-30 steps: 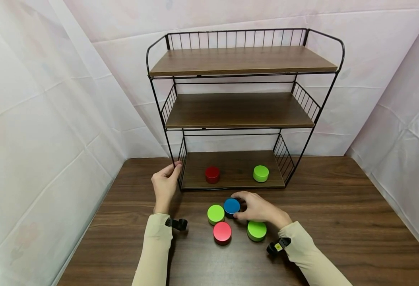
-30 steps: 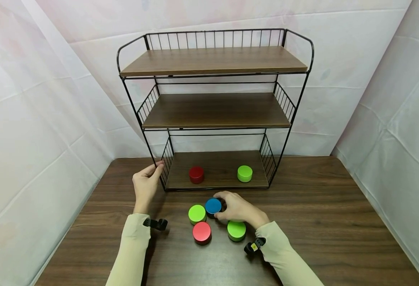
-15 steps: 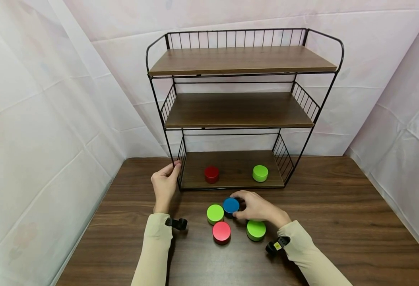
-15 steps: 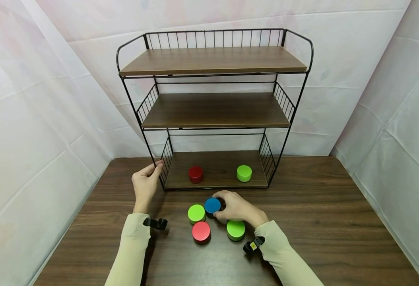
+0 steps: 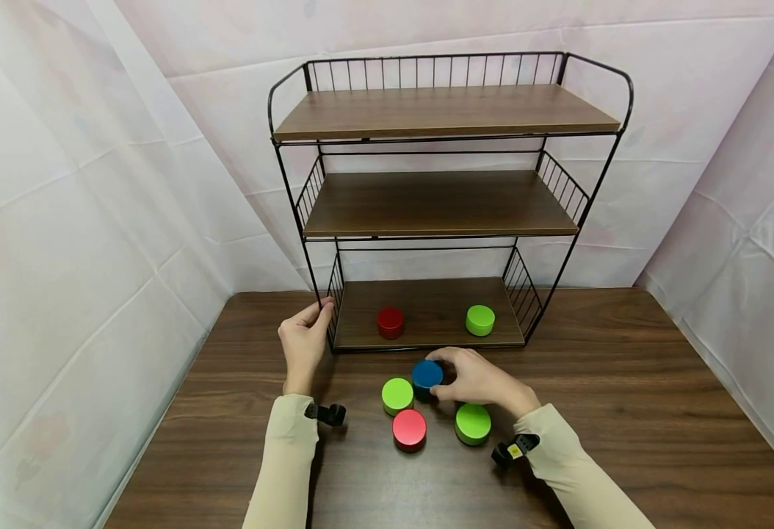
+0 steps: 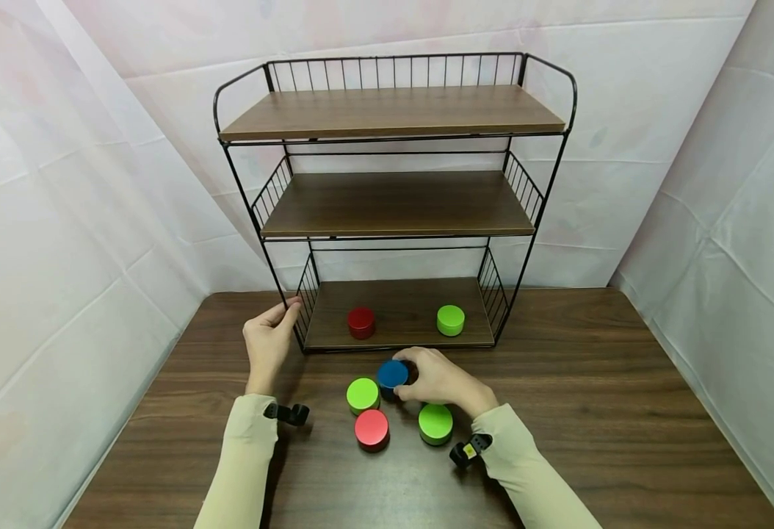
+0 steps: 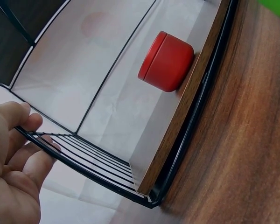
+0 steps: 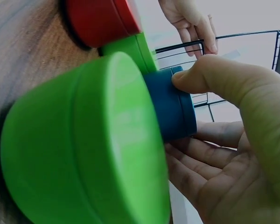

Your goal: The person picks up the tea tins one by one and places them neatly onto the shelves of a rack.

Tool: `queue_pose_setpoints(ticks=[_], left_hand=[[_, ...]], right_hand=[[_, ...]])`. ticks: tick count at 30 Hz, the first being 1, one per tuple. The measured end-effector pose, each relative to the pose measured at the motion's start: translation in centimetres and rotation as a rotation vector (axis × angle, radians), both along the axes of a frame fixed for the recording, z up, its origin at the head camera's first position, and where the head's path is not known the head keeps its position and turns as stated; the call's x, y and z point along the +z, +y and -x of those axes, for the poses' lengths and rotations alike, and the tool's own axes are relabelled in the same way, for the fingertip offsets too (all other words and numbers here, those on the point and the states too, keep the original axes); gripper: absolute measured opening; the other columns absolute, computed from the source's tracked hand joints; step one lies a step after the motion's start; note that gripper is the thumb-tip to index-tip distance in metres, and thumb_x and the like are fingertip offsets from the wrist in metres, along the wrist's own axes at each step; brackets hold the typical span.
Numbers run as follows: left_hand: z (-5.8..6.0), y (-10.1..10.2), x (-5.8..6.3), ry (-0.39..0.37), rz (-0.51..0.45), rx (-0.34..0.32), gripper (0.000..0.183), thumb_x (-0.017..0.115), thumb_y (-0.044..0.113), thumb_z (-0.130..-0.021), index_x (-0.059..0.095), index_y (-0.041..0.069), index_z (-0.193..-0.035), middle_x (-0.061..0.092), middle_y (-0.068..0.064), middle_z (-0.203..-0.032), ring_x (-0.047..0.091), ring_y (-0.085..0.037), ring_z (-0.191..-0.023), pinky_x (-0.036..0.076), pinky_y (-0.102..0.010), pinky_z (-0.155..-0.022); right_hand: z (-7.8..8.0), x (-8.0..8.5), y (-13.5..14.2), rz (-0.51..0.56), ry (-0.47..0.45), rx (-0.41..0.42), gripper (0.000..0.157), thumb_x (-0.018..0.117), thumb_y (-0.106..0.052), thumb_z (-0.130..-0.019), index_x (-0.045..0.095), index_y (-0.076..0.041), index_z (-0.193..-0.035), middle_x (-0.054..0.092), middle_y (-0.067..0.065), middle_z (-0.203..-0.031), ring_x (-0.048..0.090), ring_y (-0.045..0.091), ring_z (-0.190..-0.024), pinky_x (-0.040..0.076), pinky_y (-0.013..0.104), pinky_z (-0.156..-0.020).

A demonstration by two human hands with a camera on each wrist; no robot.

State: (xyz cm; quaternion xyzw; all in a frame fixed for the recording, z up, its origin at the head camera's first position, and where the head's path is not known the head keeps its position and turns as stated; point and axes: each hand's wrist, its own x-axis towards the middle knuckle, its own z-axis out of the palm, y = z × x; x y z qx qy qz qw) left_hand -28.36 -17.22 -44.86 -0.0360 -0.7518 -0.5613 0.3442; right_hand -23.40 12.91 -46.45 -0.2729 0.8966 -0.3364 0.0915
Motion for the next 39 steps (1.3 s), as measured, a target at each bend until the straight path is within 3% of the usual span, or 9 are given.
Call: queue_pose_setpoints(ticks=[6, 14, 22, 25, 30, 32, 39], left_hand=[[-0.3, 0.0, 0.3, 0.001, -0.007, -0.025, 0.014, 0.072, 0.008, -0.086, 0.077, 0.001, -0.097, 0.074, -0.017, -0.090, 0.072, -0.011, -0.081, 0.051, -0.010, -0.067], [-0.2, 0.1, 0.4, -0.001, 0.002, 0.001, 0.012, 0.072, 0.007, -0.086, 0.077, 0.000, -0.095, 0.074, -0.017, -0.088, 0.073, -0.014, -0.079, 0.050, -0.009, -0.065], [-0.3, 0.1, 0.5, -0.002, 0.000, -0.008, 0.013, 0.073, 0.009, -0.086, 0.077, 0.000, -0.095, 0.074, -0.017, -0.088, 0.072, -0.011, -0.080, 0.050, -0.010, -0.066], [0.3, -0.1, -0.4, 0.004, -0.001, -0.008, 0.013, 0.073, 0.011, -0.086, 0.078, 0.002, -0.095, 0.075, -0.016, -0.088, 0.072, -0.008, -0.080, 0.049, -0.009, -0.066], [0.2, 0.0, -0.4, 0.007, -0.001, -0.001, 0.013, 0.073, 0.010, -0.086, 0.078, 0.002, -0.095, 0.075, -0.016, -0.088, 0.073, -0.016, -0.081, 0.049, -0.009, -0.067], [-0.3, 0.2, 0.3, 0.004, 0.002, -0.005, 0.013, 0.073, 0.008, -0.086, 0.077, 0.000, -0.095, 0.074, -0.017, -0.088, 0.073, -0.024, -0.082, 0.050, -0.009, -0.067], [0.1, 0.0, -0.1, 0.009, 0.007, -0.017, 0.013, 0.072, 0.007, -0.087, 0.077, -0.001, -0.096, 0.074, -0.017, -0.089, 0.073, -0.027, -0.083, 0.050, -0.010, -0.067]], right_hand=[[0.1, 0.5, 0.3, 0.005, 0.018, -0.006, 0.052, 0.074, -0.026, -0.081, 0.058, -0.009, -0.128, 0.066, 0.001, -0.118, 0.059, 0.011, -0.104, 0.050, 0.034, -0.090], [-0.1, 1.5, 0.7, 0.022, -0.008, -0.008, 0.056, 0.073, -0.027, -0.083, 0.056, -0.008, -0.132, 0.064, 0.002, -0.121, 0.059, 0.011, -0.104, 0.050, 0.036, -0.090], [-0.1, 2.2, 1.0, 0.002, 0.053, -0.015, 0.055, 0.073, -0.030, -0.082, 0.057, -0.009, -0.131, 0.063, 0.002, -0.122, 0.060, 0.013, -0.105, 0.050, 0.037, -0.090], [-0.2, 2.5, 1.2, 0.005, 0.053, -0.016, 0.055, 0.073, -0.030, -0.082, 0.058, -0.010, -0.131, 0.063, 0.002, -0.124, 0.059, 0.012, -0.106, 0.050, 0.037, -0.091], [-0.3, 3.2, 1.3, 0.015, 0.056, -0.001, 0.053, 0.072, -0.029, -0.083, 0.057, -0.010, -0.131, 0.063, 0.001, -0.124, 0.059, 0.012, -0.107, 0.050, 0.036, -0.092], [-0.4, 3.5, 1.4, 0.022, 0.064, 0.010, 0.053, 0.072, -0.029, -0.083, 0.058, -0.010, -0.130, 0.063, 0.001, -0.124, 0.059, 0.013, -0.109, 0.050, 0.037, -0.092], [-0.4, 4.0, 1.4, 0.031, 0.088, 0.020, 0.052, 0.072, -0.029, -0.083, 0.058, -0.011, -0.130, 0.063, 0.001, -0.125, 0.059, 0.014, -0.111, 0.050, 0.037, -0.093]])
